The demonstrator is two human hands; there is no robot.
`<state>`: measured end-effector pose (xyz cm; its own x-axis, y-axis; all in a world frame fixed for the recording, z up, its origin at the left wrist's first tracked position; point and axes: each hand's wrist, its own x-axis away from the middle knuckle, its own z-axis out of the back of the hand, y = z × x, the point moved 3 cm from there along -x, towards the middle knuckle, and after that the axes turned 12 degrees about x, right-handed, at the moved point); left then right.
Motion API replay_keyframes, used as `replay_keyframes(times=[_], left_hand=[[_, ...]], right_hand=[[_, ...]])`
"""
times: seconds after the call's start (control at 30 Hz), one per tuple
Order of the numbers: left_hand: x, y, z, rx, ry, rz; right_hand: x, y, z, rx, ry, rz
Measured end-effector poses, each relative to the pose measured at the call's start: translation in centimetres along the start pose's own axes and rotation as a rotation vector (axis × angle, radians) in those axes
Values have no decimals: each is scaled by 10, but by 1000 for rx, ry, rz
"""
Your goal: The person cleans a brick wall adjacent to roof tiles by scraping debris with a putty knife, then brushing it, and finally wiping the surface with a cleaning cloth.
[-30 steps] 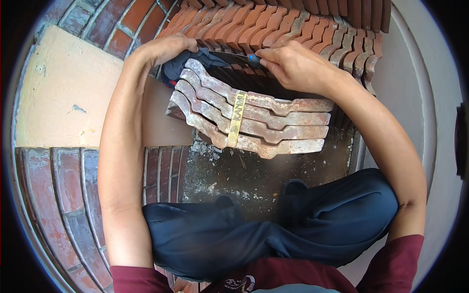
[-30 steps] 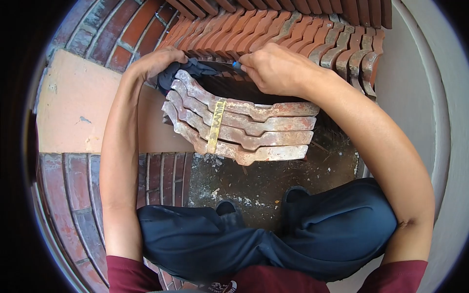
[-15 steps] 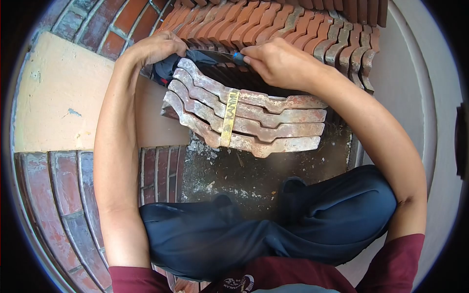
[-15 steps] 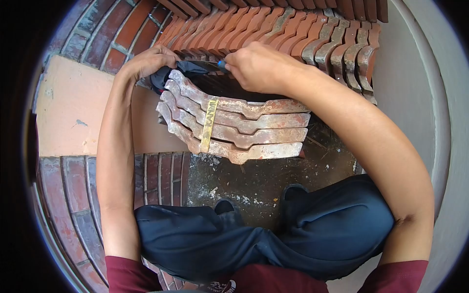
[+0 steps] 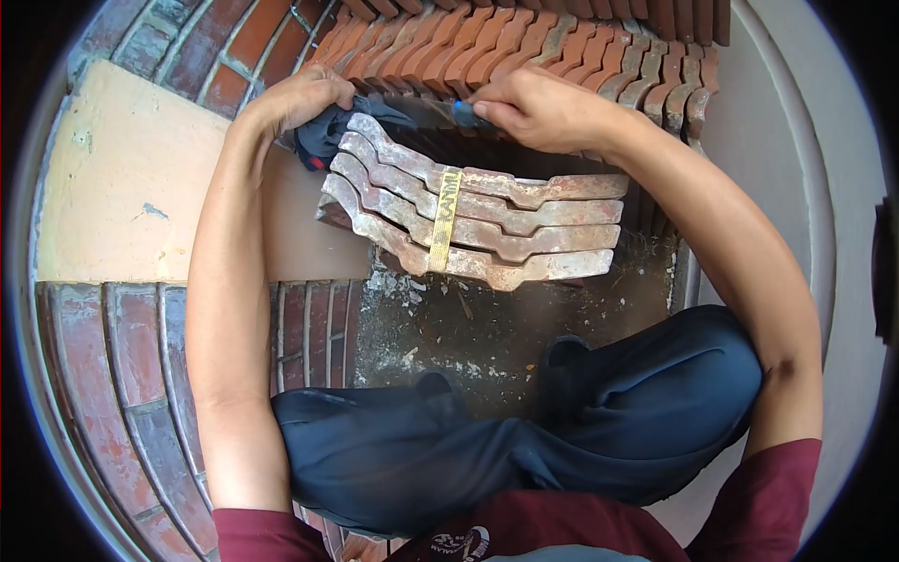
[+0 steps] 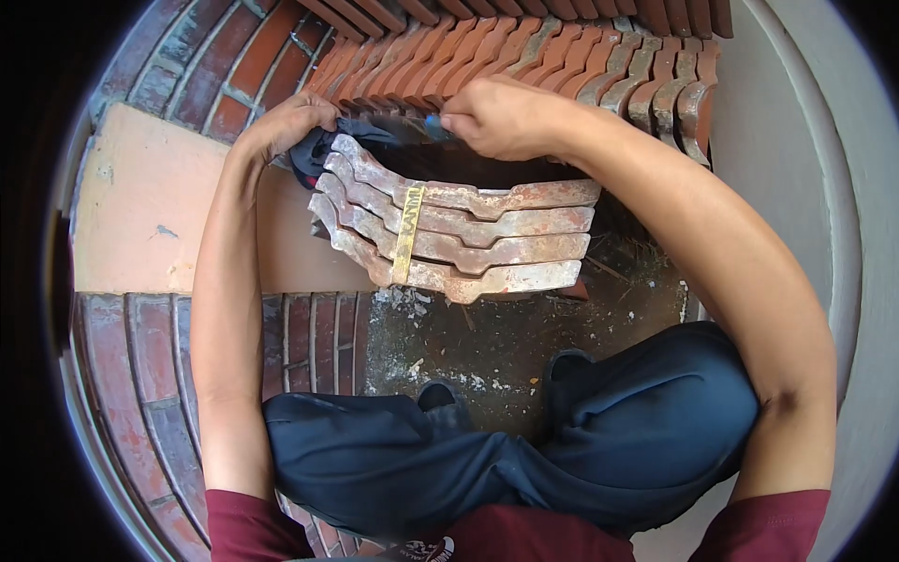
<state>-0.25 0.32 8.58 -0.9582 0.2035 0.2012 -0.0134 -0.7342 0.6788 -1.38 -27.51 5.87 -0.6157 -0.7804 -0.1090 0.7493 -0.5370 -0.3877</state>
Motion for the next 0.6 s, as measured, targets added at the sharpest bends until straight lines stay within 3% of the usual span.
replay_keyframes(times=[0.03,0.1,0.23,0.33,0.43,0.6], left_hand=[[-4,1,8,-33,-79,-87],[-1,-6,12,136,70,-97],[4,-2,23,223,165,-34],[0,-4,21,152,39,-77],[-2,-10,10,52,100,-54],[4,6,-4,10,-9,32]], right_hand=[[5,4,1,-55,-23,-21],[12,9,6,-43,28,-11],[17,6,24,-31,77,-90],[17,8,16,122,173,68],[17,5,14,143,162,59],[16,8,14,128,181,51]])
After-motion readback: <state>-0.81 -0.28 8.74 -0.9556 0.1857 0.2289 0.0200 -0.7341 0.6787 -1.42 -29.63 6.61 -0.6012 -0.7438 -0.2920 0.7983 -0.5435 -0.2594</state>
